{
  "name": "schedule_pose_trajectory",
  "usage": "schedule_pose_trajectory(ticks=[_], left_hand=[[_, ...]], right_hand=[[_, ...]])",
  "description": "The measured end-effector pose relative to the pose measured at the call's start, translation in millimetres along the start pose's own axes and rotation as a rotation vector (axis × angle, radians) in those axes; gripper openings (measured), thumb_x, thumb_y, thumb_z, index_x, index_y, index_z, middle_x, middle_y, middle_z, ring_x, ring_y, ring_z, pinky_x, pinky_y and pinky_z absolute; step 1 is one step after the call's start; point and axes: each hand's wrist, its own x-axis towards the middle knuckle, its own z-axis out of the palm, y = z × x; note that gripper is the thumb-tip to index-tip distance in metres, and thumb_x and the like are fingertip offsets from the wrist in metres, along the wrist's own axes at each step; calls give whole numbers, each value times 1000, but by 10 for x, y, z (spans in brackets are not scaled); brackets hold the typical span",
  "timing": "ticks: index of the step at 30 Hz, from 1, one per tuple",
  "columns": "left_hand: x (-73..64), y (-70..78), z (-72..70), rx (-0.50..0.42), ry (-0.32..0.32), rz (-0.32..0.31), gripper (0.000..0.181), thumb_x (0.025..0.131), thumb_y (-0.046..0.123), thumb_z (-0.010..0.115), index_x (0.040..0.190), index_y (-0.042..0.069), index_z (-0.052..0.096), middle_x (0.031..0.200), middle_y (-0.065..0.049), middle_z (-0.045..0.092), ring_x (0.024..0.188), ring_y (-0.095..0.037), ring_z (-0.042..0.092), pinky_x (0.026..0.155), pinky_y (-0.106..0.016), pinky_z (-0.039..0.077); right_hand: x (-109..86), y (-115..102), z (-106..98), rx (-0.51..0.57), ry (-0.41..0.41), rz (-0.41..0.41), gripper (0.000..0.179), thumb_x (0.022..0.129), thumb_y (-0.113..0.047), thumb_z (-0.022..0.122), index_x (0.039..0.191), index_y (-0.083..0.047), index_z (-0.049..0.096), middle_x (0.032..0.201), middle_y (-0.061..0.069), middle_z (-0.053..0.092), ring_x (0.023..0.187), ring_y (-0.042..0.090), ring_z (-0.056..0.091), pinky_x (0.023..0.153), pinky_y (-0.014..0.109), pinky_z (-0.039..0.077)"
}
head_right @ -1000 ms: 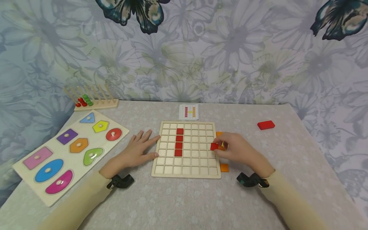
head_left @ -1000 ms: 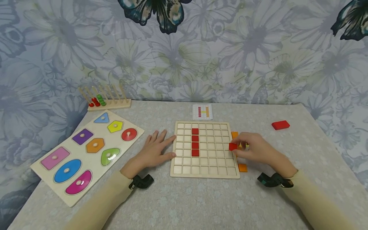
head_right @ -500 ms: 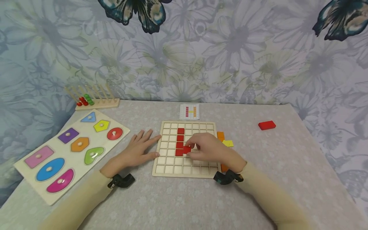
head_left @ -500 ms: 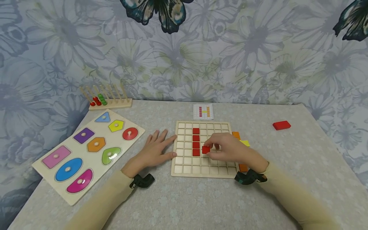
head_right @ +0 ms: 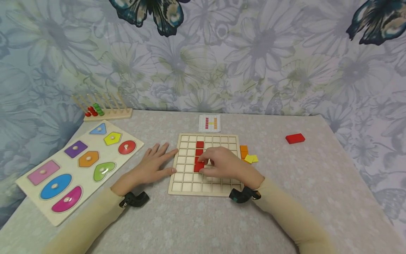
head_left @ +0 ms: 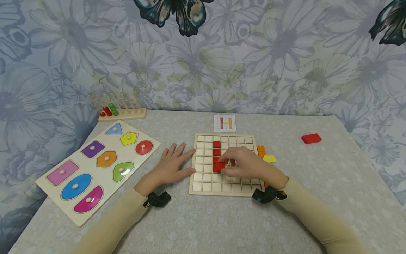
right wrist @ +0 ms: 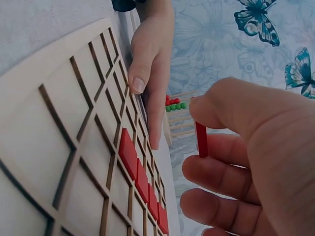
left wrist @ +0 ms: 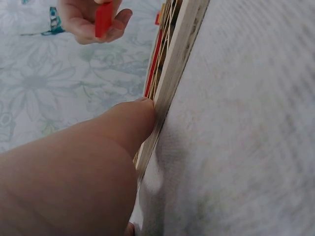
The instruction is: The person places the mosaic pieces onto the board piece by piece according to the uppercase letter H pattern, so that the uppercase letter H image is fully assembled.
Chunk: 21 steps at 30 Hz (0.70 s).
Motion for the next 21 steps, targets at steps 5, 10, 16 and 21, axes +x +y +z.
schedule_pose_trajectory(ticks=[5,10,16,21], left_hand=[[0,0,-7,-1,-4,0,73,98,49,61,160,20,36,168,-27,19,154,-57,7,118,-76,8],[-1,11,-12,-7,-12,-10,73,98,50,61,160,21,36,169,-26,18,155,-56,5,120,-75,7],[5,19,-12,-11,-12,-16,73,98,51,61,160,22,36,169,-25,17,156,-54,4,120,-74,6],[4,20,-16,-9,-14,-17,74,98,51,61,161,22,35,169,-25,17,155,-55,4,120,-74,7]], right_hand=[[10,11,24,-13,-10,4,20,87,-20,77,105,-11,78,90,-3,72,71,10,56,64,20,47],[15,18,46,-6,-28,28,21,87,-20,76,106,-12,78,91,-4,72,71,7,55,65,20,47],[15,32,67,8,-42,33,21,87,-19,76,106,-11,78,90,-4,71,71,8,56,66,20,48],[23,30,98,9,-60,48,20,88,-20,77,105,-11,78,89,-5,70,73,6,55,68,20,49]])
